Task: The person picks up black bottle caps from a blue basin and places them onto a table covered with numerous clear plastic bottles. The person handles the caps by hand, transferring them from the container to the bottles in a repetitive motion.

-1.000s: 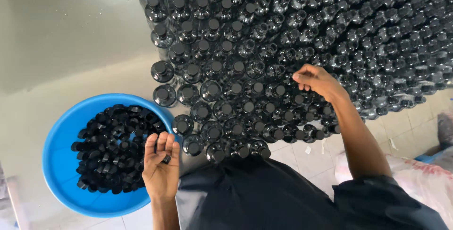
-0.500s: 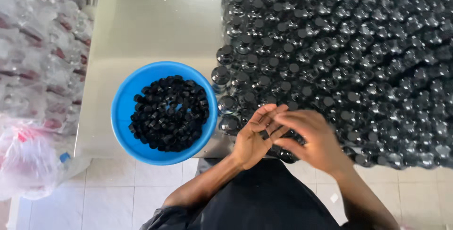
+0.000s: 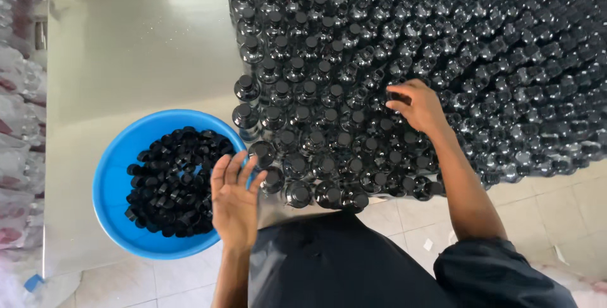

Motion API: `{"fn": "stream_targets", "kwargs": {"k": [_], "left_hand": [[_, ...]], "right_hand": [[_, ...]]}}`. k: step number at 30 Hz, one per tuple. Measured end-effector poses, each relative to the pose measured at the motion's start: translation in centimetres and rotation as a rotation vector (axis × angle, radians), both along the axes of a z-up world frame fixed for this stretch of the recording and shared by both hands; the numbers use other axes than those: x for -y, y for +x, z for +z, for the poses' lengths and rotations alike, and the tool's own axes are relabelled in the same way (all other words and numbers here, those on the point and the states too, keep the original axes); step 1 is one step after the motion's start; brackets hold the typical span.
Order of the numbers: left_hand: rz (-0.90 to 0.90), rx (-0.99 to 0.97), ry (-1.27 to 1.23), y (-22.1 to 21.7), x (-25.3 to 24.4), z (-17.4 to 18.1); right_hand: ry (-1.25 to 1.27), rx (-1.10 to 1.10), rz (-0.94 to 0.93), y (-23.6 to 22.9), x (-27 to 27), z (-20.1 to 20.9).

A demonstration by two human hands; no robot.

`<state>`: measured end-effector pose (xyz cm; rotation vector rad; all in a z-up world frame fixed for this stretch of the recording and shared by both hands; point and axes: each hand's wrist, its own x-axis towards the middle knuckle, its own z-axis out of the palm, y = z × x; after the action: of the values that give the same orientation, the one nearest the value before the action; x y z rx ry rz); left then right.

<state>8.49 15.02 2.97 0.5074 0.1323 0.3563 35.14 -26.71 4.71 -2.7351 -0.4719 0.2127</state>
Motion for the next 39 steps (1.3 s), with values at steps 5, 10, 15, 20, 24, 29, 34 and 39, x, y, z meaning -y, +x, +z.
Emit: {"fn": "stream_targets", "kwargs": {"k": [5,10,15,20,24,29,34,39], "left_hand": [[0.170,-0.091,0.039,-2.6,-3.2,-1.5],[0.207,-0.176,0.014,-3.2,-3.4,-2.7],[0.172,-0.162,-0.053,-2.4,-3.2,-2.3],[0.193,-0.218,-0.029,-2.6,-4.7,-3.6],[0.247,-0.295,-0.020,-2.9,-6.3,-4.4],[0.274,-0.320,-0.087,-2.6,-7.6,-4.8],[0.469,-0.235,-0.076,-2.1,-10.5,-7.9],[0.190,-0.873,1.579,0.9,-16.2,-12.6]], "right_hand": [[-0.011,-0.039,0.053,0.5,-0.2,-0.3],[0.005,-0.065,0.097,-0.4,-0.5,0.8],[0.204,-0.292,-0.180,-0.5,-2.0,3.6],[0.139,-0.473,-0.292,0.4,-3.9,4.1],[0.132,-0.549,-0.353,0.9,-3.4,3.6],[0.140,-0.578,-0.373,1.7,-1.6,1.5],[0.178,-0.544,-0.268,1.7,-0.6,-2.0],[0.216,-0.245,-0.068,2.7,4.4,-8.4]]}}
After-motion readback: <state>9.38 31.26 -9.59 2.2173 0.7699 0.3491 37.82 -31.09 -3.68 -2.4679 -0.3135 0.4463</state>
